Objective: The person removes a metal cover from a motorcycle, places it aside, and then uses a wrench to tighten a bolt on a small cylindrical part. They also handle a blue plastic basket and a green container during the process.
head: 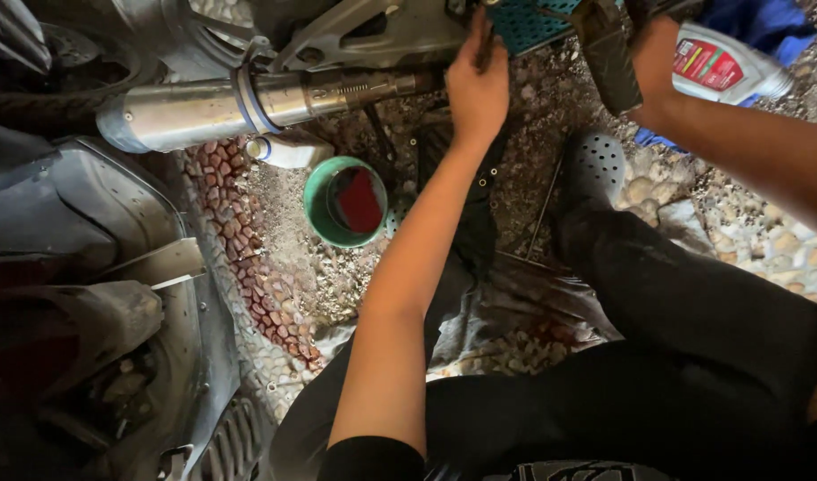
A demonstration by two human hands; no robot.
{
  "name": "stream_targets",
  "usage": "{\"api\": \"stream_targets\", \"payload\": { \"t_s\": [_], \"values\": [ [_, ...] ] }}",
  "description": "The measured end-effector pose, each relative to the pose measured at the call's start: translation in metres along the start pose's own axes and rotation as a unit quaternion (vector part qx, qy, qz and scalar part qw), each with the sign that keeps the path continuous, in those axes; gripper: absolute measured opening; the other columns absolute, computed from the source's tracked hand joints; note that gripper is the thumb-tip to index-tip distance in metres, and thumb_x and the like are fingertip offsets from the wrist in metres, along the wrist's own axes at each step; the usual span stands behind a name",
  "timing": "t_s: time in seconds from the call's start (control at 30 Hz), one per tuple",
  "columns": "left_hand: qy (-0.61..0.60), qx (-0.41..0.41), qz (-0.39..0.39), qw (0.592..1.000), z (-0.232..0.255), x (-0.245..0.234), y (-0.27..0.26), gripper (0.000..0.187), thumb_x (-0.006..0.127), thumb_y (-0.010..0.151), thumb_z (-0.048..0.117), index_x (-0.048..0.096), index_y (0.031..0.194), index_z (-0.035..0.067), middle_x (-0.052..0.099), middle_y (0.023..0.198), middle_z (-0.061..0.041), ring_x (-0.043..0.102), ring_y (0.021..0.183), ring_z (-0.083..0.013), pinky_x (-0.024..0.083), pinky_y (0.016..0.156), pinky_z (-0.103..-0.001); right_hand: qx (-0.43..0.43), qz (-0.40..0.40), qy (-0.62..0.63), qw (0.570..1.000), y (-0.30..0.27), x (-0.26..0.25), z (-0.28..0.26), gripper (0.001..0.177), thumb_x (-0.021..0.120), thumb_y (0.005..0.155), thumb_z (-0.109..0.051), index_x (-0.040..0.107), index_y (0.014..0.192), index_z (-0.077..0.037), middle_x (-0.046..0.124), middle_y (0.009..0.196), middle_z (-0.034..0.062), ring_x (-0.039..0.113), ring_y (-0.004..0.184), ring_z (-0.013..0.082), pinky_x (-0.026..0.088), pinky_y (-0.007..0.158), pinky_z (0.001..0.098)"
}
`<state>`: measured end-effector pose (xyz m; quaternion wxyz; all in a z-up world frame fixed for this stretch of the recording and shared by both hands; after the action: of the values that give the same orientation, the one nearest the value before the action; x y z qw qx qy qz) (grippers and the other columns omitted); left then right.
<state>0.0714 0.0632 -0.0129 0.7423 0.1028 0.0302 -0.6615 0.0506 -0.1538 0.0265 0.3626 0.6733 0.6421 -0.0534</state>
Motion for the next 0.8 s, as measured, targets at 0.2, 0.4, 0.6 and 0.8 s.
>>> {"api": "stream_targets", "payload": {
  "t_s": [0.2, 0.4, 0.6, 0.8],
  "values": [
    [-0.028, 0.039, -0.021, 0.999, -0.039, 0.01, -0.006, 0.057, 0.057, 0.116, 0.016, 0.029, 0.166, 0.019, 0.051, 0.16, -0.013, 0.048, 0.099, -0.0124, 0.049, 0.084, -0.037, 0.004, 0.005, 0.032, 0.999, -0.003, 0.003, 0.008, 0.032, 0.066, 0.113, -0.015, 0.055, 0.137, 0.003, 0.066, 0.123, 0.025, 0.062, 0.111, 0.0368, 0.05, 0.097, 0.043],
    [-0.042, -0.056, -0.041, 0.997, 0.019, 0.009, -0.008, 0.064, 0.053, 0.107, 0.015, 0.027, 0.165, 0.018, 0.043, 0.166, -0.012, 0.046, 0.061, -0.0136, 0.049, 0.057, -0.036, 0.004, 0.02, 0.056, 0.998, -0.005, 0.005, 0.033, 0.028, 0.065, 0.115, -0.017, 0.061, 0.132, 0.004, 0.071, 0.116, 0.025, 0.068, 0.103, 0.0358, 0.054, 0.091, 0.0425],
    [-0.014, -0.013, -0.063, 0.998, -0.005, -0.006, -0.004, 0.058, 0.053, 0.114, 0.015, 0.031, 0.168, 0.018, 0.049, 0.161, -0.011, 0.069, 0.102, -0.0181, 0.058, 0.09, -0.037, 0.043, 0.027, 0.075, 0.996, -0.007, 0.01, 0.029, 0.033, 0.065, 0.114, -0.019, 0.06, 0.136, 0.004, 0.071, 0.107, 0.0236, 0.064, 0.095, 0.0356, 0.053, 0.085, 0.0425],
    [-0.068, 0.008, -0.04, 0.997, -0.019, 0.001, -0.002, 0.055, 0.053, 0.113, 0.01, 0.036, 0.166, 0.016, 0.044, 0.167, -0.014, 0.052, 0.147, -0.0308, 0.049, 0.118, -0.042, 0.1, 0.019, 0.102, 0.99, -0.001, -0.001, 0.019, 0.034, 0.066, 0.116, -0.021, 0.06, 0.141, 0.001, 0.071, 0.101, 0.0207, 0.06, 0.086, 0.0343, 0.051, 0.081, 0.0419]
  ]
}}
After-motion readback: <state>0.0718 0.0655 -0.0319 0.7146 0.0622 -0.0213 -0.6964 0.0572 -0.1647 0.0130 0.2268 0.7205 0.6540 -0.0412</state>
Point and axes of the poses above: each hand's wrist, its own y-axis towards the middle knuckle, its own x-axis out of the palm, z = x × y, the point moved 3 cm from there along y, towards the middle knuckle
